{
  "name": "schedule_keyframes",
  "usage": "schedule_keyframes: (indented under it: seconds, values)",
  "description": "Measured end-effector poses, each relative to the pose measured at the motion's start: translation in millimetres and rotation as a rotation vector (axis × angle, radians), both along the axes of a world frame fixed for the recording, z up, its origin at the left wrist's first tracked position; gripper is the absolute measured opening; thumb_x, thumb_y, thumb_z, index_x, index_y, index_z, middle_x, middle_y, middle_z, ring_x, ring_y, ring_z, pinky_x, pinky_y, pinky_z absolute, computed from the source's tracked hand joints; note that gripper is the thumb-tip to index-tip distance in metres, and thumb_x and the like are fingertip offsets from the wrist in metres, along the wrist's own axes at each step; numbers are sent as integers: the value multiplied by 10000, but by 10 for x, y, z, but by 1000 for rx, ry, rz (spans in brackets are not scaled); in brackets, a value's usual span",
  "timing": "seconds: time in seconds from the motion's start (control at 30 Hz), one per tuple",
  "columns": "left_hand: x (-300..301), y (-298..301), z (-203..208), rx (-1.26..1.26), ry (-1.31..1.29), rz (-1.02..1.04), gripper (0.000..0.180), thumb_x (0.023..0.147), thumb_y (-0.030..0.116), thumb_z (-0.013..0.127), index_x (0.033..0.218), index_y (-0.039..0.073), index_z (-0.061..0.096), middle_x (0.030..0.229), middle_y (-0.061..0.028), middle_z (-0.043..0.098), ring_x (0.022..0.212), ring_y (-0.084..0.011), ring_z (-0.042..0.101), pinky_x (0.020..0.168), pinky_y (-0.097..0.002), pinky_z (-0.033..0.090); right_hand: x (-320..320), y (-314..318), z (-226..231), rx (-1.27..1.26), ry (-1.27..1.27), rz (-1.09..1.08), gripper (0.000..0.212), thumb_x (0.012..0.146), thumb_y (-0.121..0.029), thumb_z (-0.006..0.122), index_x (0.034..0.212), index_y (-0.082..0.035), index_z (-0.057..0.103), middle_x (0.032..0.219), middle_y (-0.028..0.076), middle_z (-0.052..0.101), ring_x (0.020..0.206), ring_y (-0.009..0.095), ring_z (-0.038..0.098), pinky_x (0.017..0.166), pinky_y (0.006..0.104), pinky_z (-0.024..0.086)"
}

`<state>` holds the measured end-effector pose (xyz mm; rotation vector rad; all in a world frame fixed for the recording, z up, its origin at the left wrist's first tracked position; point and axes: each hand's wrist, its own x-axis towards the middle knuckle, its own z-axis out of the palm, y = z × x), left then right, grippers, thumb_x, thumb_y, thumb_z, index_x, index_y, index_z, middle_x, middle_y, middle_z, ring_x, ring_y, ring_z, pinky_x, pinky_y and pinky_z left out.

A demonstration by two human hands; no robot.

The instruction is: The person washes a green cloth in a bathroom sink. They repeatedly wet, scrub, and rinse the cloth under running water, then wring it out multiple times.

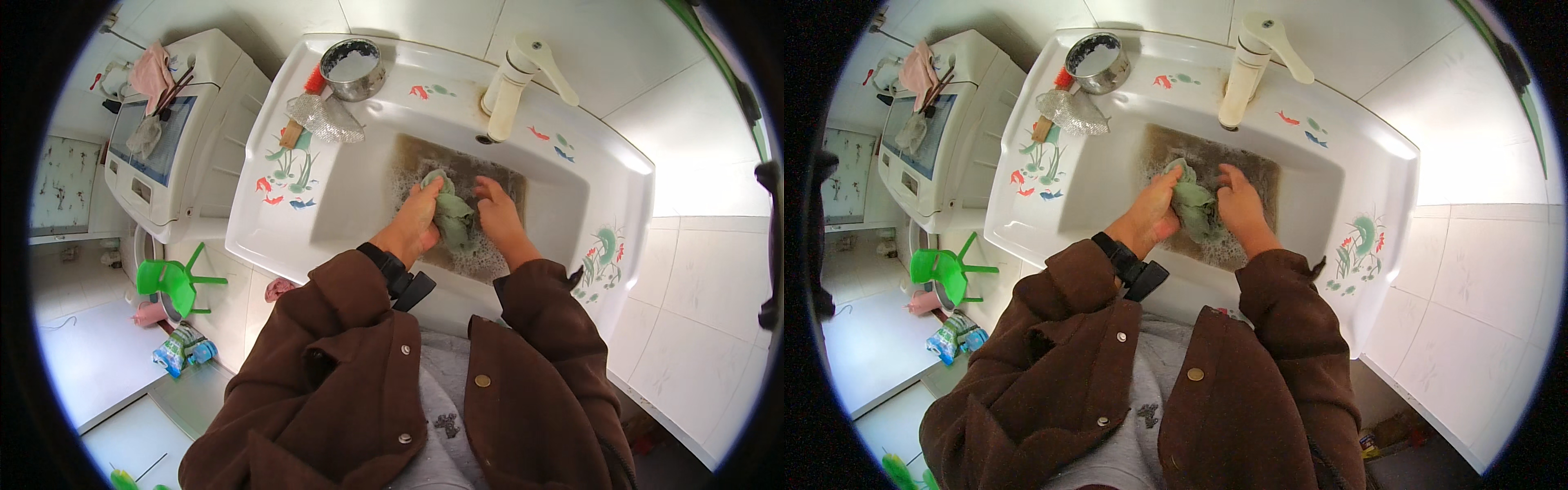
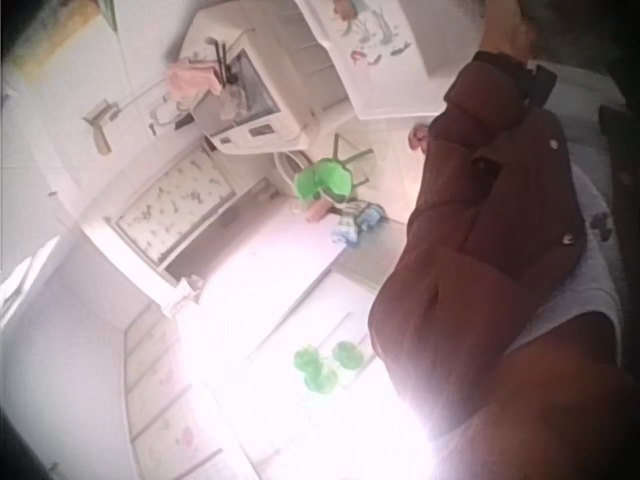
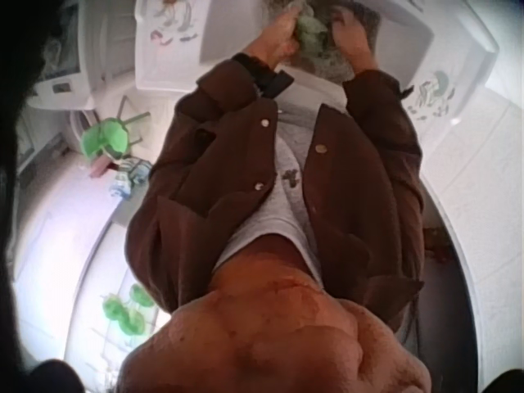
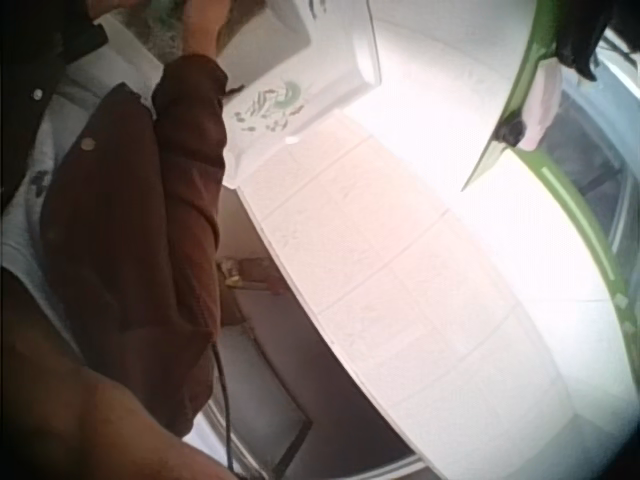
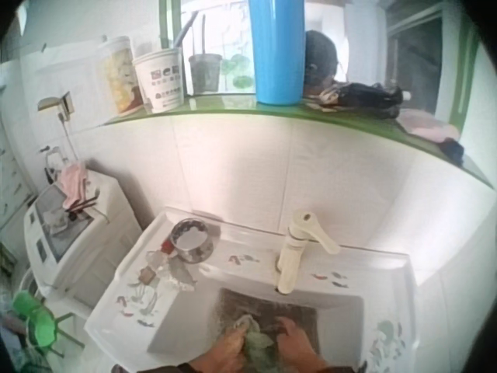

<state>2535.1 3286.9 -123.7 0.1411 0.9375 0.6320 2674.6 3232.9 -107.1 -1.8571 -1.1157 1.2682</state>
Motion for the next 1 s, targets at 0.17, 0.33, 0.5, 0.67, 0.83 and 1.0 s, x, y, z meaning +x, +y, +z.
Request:
schedule_keyframes:
  seconds: [0.17,0.33,0.5,0.67,0.83,1.0]
  values:
    - [-51,38,-16,-135,-7,-4,276,934,278,474,1134,87,475,1084,-82,527,991,-257,547,858,-468,468,-112,-85,60,53,-110,354,845,682,-255,708,1362,24,291,1250,225,490,1168,287,470,948,341,386]
    - [-110,30,12,-2,68,-91,345,907,290,513,1176,84,447,1188,-101,427,1058,-274,473,872,-507,441,98,26,-29,-72,4,227,945,579,-274,795,1328,38,310,1240,271,468,1125,365,502,920,372,423]
    - [-169,24,-123,-146,315,-61,452,877,263,561,1246,67,389,1248,-123,348,1091,-299,412,895,-514,415,240,-24,-420,-110,-311,-272,825,630,-170,738,1312,37,322,1211,289,474,1119,403,490,905,396,431]
    - [-232,2,-269,-186,329,-188,593,858,246,593,1339,77,289,1314,-140,295,1144,-315,388,893,-525,414,276,-130,-746,-310,-450,285,677,723,-18,566,1350,-36,314,1152,269,530,1017,386,538,885,401,442]
    - [-160,17,-252,-153,452,-109,558,871,346,568,1302,58,361,1382,-144,292,1198,-320,388,863,-518,434,170,-56,-452,-111,69,1,508,695,41,457,1189,-37,541,961,185,621,855,235,588,785,325,458]
    - [-258,95,-272,-73,-66,-91,450,878,511,502,1020,92,586,946,-89,619,861,-238,606,768,-390,504,-388,-33,24,38,258,81,294,765,-84,504,1042,-22,579,907,137,616,817,226,581,725,329,458]
